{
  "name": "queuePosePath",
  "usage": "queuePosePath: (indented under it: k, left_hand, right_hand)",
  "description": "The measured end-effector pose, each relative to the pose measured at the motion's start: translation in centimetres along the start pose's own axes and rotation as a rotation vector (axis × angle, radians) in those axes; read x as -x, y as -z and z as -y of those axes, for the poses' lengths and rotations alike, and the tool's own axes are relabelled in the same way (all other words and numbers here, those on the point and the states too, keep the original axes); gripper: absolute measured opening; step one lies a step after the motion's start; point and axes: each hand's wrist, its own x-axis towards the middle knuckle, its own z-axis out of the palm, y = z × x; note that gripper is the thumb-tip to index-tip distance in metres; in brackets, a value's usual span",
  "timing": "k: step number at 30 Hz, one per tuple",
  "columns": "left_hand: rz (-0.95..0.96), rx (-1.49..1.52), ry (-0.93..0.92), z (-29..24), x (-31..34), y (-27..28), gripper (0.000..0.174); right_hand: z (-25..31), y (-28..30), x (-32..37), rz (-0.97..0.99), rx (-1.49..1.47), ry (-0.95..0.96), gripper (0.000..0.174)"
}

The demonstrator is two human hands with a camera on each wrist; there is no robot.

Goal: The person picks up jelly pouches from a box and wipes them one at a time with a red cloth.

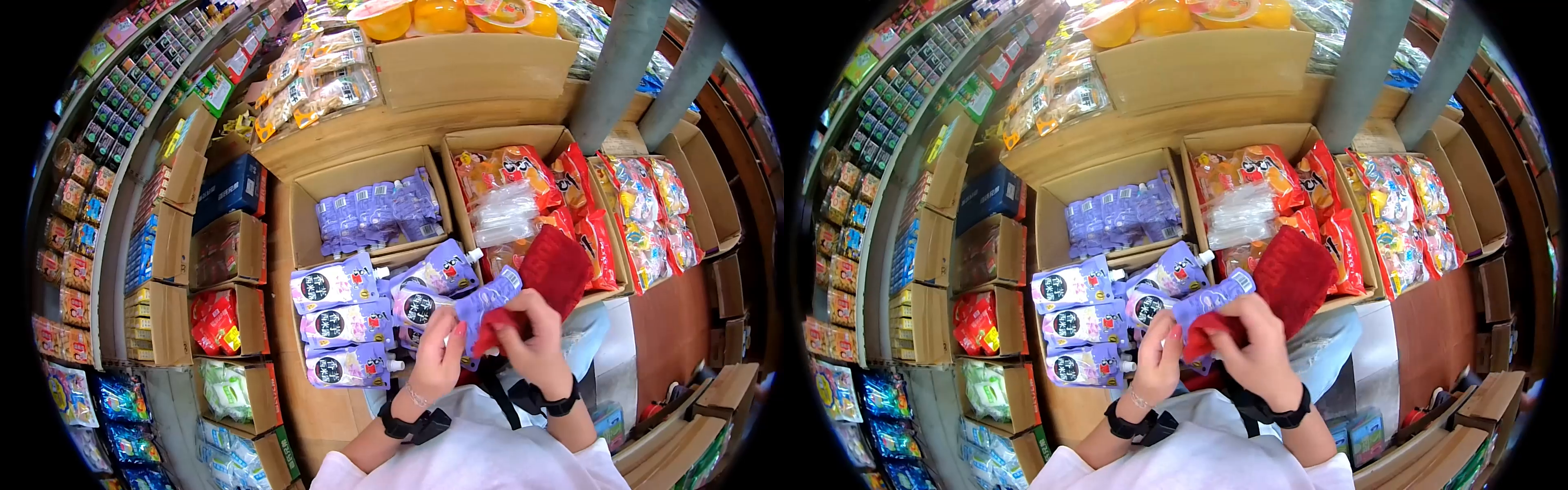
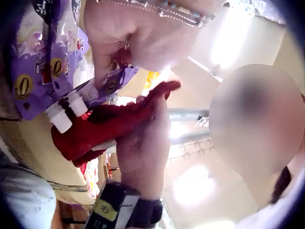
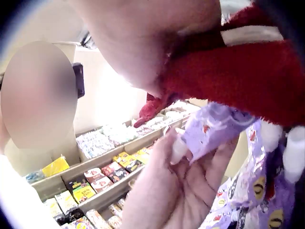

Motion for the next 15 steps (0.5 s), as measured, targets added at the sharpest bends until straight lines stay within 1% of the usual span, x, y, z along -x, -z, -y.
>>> queuePosePath:
  k: [2,3,6,9,10,12,13,15]
  left_hand:
    - [-0.035,-0.022,-0.115,-0.7,0.2,-0.3,0.012]
    - [-0.055,-0.034,-0.171,-0.9,0.4,-0.4,0.012]
    - [-0.009,-0.046,-0.143,-1.0,0.6,0.3,0.013]
    - [0.011,-0.15,-0.077,-0.2,1.3,1.1,0.014]
    - [0.019,-0.138,-0.086,-0.3,1.3,1.3,0.013]
    - [0.032,-0.113,-0.102,-0.8,1.4,1.4,0.013]
    - [0.044,-0.114,-0.083,-1.0,1.4,1.4,0.014]
    - [0.031,-0.09,-0.108,-1.2,1.2,1.1,0.016]
  right_hand:
    - [0.0,-1.0,0.0,0.074,0.076,0.057,0.023]
    - [0.1,-1.5,0.1,0.073,0.104,0.048,0.024]
    - [-0.3,-1.9,-0.1,0.046,0.184,0.125,0.023]
    - [-1.4,-2.2,-0.3,-0.081,0.244,0.099,0.021]
    - [-2.2,-1.8,-0.4,-0.081,0.308,0.015,0.019]
    - [-2.6,-1.4,-0.3,-0.139,0.119,-0.187,0.017]
    - [-2.1,-1.1,-0.1,-0.117,0.108,-0.152,0.017]
    - [-0.3,-1.2,0.1,-0.026,0.072,-0.005,0.019]
